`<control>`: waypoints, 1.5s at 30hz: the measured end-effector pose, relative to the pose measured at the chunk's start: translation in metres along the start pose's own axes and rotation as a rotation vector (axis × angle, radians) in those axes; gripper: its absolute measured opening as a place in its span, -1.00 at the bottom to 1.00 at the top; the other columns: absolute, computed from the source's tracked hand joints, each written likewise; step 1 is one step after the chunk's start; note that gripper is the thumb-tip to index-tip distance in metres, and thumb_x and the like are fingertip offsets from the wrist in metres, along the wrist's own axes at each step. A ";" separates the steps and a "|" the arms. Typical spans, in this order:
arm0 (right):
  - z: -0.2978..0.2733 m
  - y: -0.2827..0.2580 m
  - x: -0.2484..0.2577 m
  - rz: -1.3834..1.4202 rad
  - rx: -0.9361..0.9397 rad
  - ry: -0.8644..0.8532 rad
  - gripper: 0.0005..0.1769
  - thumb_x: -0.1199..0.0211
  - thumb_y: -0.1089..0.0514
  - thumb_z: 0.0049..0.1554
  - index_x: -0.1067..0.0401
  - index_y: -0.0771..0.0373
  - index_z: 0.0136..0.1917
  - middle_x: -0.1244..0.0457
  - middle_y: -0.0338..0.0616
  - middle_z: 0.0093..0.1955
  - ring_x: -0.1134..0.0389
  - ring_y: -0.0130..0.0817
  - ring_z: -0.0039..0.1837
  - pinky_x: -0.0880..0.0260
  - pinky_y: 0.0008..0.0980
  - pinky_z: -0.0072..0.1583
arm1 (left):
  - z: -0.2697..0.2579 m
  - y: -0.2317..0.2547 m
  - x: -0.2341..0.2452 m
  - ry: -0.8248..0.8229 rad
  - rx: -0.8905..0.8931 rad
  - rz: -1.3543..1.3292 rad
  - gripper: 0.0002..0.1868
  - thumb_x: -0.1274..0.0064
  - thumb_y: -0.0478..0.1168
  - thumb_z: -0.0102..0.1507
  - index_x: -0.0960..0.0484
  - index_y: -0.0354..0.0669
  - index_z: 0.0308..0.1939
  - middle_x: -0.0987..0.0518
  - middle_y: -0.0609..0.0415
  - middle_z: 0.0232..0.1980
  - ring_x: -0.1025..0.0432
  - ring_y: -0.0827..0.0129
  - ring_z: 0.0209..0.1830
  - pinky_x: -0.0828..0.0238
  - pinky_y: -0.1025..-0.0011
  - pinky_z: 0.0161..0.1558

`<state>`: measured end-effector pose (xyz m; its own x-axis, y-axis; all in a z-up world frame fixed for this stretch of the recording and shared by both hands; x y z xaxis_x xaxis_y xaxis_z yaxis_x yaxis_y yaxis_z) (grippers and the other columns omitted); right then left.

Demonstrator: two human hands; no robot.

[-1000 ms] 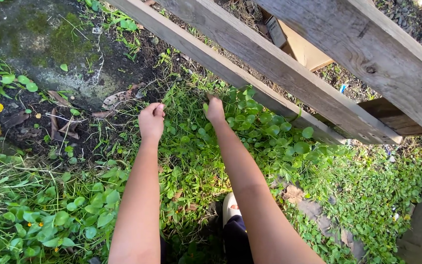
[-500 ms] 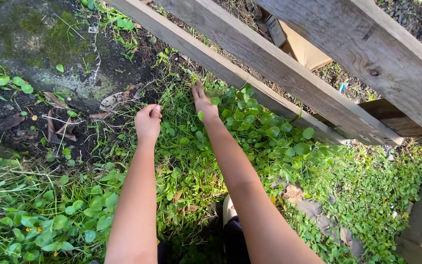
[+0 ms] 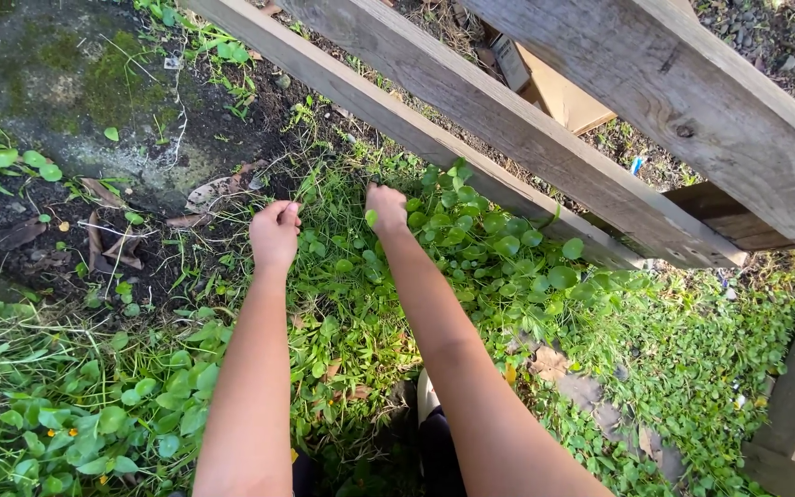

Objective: Pulling weeds and grass from a garden patch by hand

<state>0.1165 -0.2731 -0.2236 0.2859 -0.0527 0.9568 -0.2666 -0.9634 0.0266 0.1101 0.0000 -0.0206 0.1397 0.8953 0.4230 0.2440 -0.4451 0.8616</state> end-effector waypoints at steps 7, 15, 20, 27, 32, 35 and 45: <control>-0.012 -0.003 0.008 0.111 0.030 -0.115 -0.66 -0.12 0.05 0.19 -0.42 0.17 0.20 -0.45 -0.03 -0.06 -0.52 0.03 -0.01 -0.51 0.14 -0.06 | -0.006 0.003 0.006 0.003 0.009 -0.028 -0.81 -0.02 -0.21 0.43 -0.77 -0.03 -0.10 -0.62 0.19 -0.44 -0.53 0.47 -0.44 -0.45 0.45 -0.24; -0.044 -0.017 0.054 0.124 0.042 -0.074 -0.67 -0.14 0.13 0.19 -0.46 0.22 0.21 -0.44 0.01 -0.07 -0.52 0.04 0.01 -0.54 0.06 -0.03 | -0.009 0.006 0.009 0.018 0.001 -0.027 -0.82 -0.04 -0.20 0.42 -0.77 -0.02 -0.11 -0.62 0.20 -0.45 -0.53 0.48 -0.45 -0.44 0.45 -0.25; -0.046 -0.017 0.062 0.165 0.070 -0.057 -0.66 -0.20 0.12 0.16 -0.46 0.27 0.18 -0.43 0.08 -0.09 -0.52 0.09 0.00 -0.54 0.09 -0.05 | -0.010 0.011 0.007 0.014 0.006 -0.002 -0.82 -0.03 -0.18 0.42 -0.77 0.00 -0.11 -0.63 0.23 -0.44 -0.54 0.48 -0.43 -0.44 0.44 -0.21; -0.057 -0.018 0.076 0.193 0.104 -0.028 -0.73 -0.09 0.18 0.17 -0.45 0.27 0.11 -0.43 0.09 -0.13 -0.52 0.12 -0.03 -0.56 0.08 -0.04 | -0.012 0.014 0.009 0.019 0.000 0.005 -0.82 -0.03 -0.19 0.42 -0.77 0.00 -0.11 -0.62 0.23 -0.46 -0.54 0.46 -0.43 -0.43 0.42 -0.18; -0.069 -0.019 0.089 0.184 0.111 -0.016 -0.72 -0.09 0.24 0.15 -0.45 0.30 0.12 -0.43 0.09 -0.16 -0.52 0.15 -0.06 -0.56 0.08 -0.07 | -0.014 0.020 0.010 0.028 0.009 0.017 -0.82 -0.03 -0.18 0.42 -0.77 0.03 -0.12 -0.62 0.25 -0.47 -0.55 0.45 -0.42 -0.44 0.41 -0.17; -0.074 -0.018 0.081 0.216 0.108 -0.022 -0.72 -0.09 0.27 0.16 -0.43 0.32 0.13 -0.42 0.13 -0.16 -0.51 0.18 -0.07 -0.55 0.11 -0.07 | -0.019 0.024 0.010 0.029 0.020 0.021 -0.82 -0.03 -0.17 0.42 -0.77 0.04 -0.14 -0.62 0.25 -0.48 -0.55 0.41 -0.40 -0.44 0.38 -0.15; -0.070 -0.015 0.072 0.238 0.090 -0.054 -0.69 0.00 0.24 0.18 -0.42 0.30 0.15 -0.42 0.13 -0.13 -0.49 0.27 -0.01 -0.54 0.26 -0.02 | -0.029 0.035 0.018 0.046 0.014 -0.008 -0.82 -0.03 -0.18 0.42 -0.77 0.02 -0.14 -0.63 0.22 -0.47 -0.55 0.39 -0.40 -0.45 0.36 -0.16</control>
<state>0.0764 -0.2435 -0.1348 0.2738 -0.2927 0.9162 -0.2502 -0.9415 -0.2260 0.0932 0.0010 0.0249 0.0937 0.8985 0.4288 0.2584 -0.4379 0.8611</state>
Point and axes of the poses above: each hand's wrist, its own z-axis towards the middle knuckle, its own x-axis out of the back of the hand, y = z × x, the point moved 9 cm from there along z, towards the middle knuckle
